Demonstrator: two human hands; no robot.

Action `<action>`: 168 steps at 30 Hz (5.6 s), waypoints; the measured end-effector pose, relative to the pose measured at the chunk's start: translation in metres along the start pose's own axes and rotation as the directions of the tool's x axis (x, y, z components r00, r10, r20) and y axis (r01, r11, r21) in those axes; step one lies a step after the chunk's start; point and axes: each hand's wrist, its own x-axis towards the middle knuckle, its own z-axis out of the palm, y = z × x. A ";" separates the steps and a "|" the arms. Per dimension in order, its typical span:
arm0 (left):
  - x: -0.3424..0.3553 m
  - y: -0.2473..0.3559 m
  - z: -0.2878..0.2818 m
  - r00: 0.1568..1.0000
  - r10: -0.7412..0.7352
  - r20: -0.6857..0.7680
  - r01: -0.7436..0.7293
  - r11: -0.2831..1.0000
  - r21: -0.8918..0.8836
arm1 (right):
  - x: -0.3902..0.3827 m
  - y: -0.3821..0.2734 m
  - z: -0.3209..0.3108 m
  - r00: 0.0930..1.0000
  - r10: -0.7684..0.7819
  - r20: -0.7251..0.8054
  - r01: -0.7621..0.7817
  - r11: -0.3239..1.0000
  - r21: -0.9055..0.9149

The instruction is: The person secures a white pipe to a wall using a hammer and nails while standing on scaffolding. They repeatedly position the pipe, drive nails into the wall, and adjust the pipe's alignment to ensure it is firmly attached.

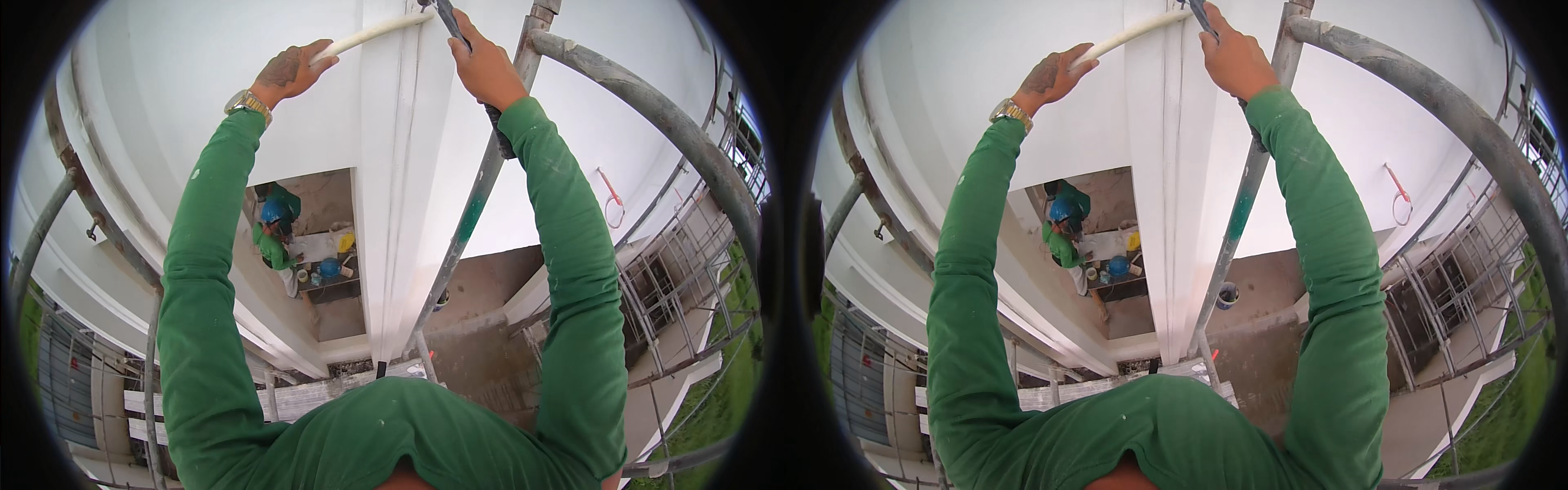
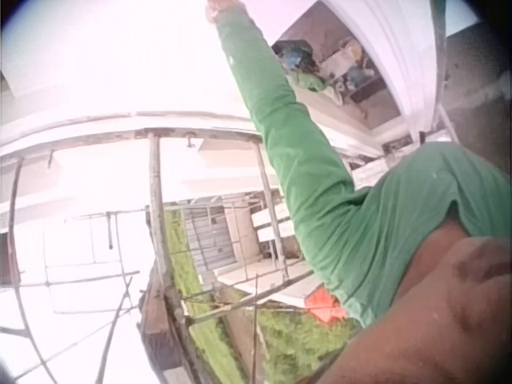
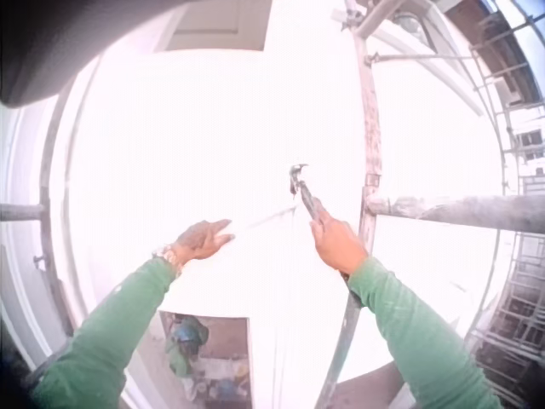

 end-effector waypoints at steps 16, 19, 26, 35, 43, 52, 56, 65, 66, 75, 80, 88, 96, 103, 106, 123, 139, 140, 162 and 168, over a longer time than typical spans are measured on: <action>-0.004 0.012 -0.004 0.997 -0.051 0.063 0.054 0.998 -0.036 | 0.007 0.031 0.026 0.945 -0.186 -0.268 0.211 0.975 0.069; -0.009 0.004 -0.011 0.992 -0.090 0.085 0.090 0.996 0.006 | 0.007 -0.027 -0.017 0.993 0.086 -0.085 -0.066 0.973 0.219; -0.004 0.009 0.001 0.999 -0.018 0.042 0.021 0.998 -0.064 | -0.006 0.035 0.017 0.990 -0.104 -0.093 0.105 0.994 0.011; -0.005 0.006 -0.002 1.000 0.001 0.031 0.002 0.998 -0.069 | -0.001 0.010 0.004 0.985 -0.015 -0.174 0.021 0.999 0.036; -0.042 0.034 0.007 0.873 -0.160 0.461 0.395 0.785 -0.477 | -0.063 -0.008 -0.025 0.922 0.372 0.105 -0.367 0.756 0.542; -0.246 0.024 0.114 0.844 -0.214 0.491 0.536 0.361 -0.764 | -0.272 -0.025 -0.004 0.680 0.466 0.566 -0.693 0.159 0.703; -0.367 0.033 0.152 0.638 -0.304 0.707 0.764 0.135 -0.631 | -0.400 -0.035 0.042 0.464 0.450 0.763 -0.868 0.056 0.494; -0.612 0.061 0.210 0.070 -0.470 0.880 0.974 -0.159 -0.162 | -0.560 -0.046 0.088 -0.131 0.391 0.911 -0.952 -0.307 -0.005; -0.642 0.065 0.214 -0.007 -0.478 0.879 0.982 -0.167 -0.083 | -0.571 -0.047 0.091 -0.172 0.372 0.912 -0.932 -0.361 -0.028; -0.854 0.131 0.166 -0.583 -0.324 0.746 0.812 -0.202 0.547 | -0.602 -0.060 0.097 -0.327 0.281 0.902 -0.890 -0.412 -0.195; -0.908 0.149 0.130 -0.694 -0.257 0.672 0.705 -0.428 0.565 | -0.587 -0.072 0.092 -0.437 0.254 0.863 -0.860 -0.399 -0.318; -0.903 0.141 0.142 -0.636 -0.285 0.717 0.738 -0.498 0.456 | -0.602 -0.088 0.097 -0.523 0.226 0.822 -0.840 -0.303 -0.451; -0.884 0.129 0.157 -0.556 -0.280 0.782 0.801 -0.431 0.416 | -0.591 -0.108 0.105 -0.512 0.222 0.830 -0.859 -0.115 -0.499; -0.917 0.116 0.168 -0.550 -0.285 0.785 0.822 -0.352 0.448 | -0.599 -0.104 0.104 -0.467 0.271 0.842 -0.876 -0.013 -0.482; -0.928 0.115 0.166 -0.584 -0.284 0.760 0.792 -0.407 0.456 | -0.621 -0.097 0.104 -0.440 0.306 0.844 -0.871 0.081 -0.484; -0.467 0.021 0.162 0.470 -0.497 0.729 0.854 0.049 -0.518 | -0.511 -0.001 0.099 -0.136 0.220 0.966 -0.954 -0.292 -0.068; -0.010 0.061 -0.054 0.980 -0.193 -0.057 0.192 0.981 -0.019 | -0.241 0.039 0.050 0.838 0.281 0.467 -0.516 0.129 0.847; -0.011 0.062 -0.051 0.982 -0.181 -0.062 0.180 0.983 -0.021 | -0.225 0.038 0.043 0.843 0.307 0.441 -0.499 0.145 0.854; -0.005 0.062 -0.060 0.991 0.100 -0.091 -0.063 0.937 0.344 | -0.034 0.029 0.053 0.964 0.165 -0.210 -0.061 0.901 0.430; -0.004 0.059 -0.065 0.985 0.128 -0.120 -0.075 0.925 0.371 | -0.042 0.004 0.048 0.878 0.174 -0.445 0.068 0.877 0.476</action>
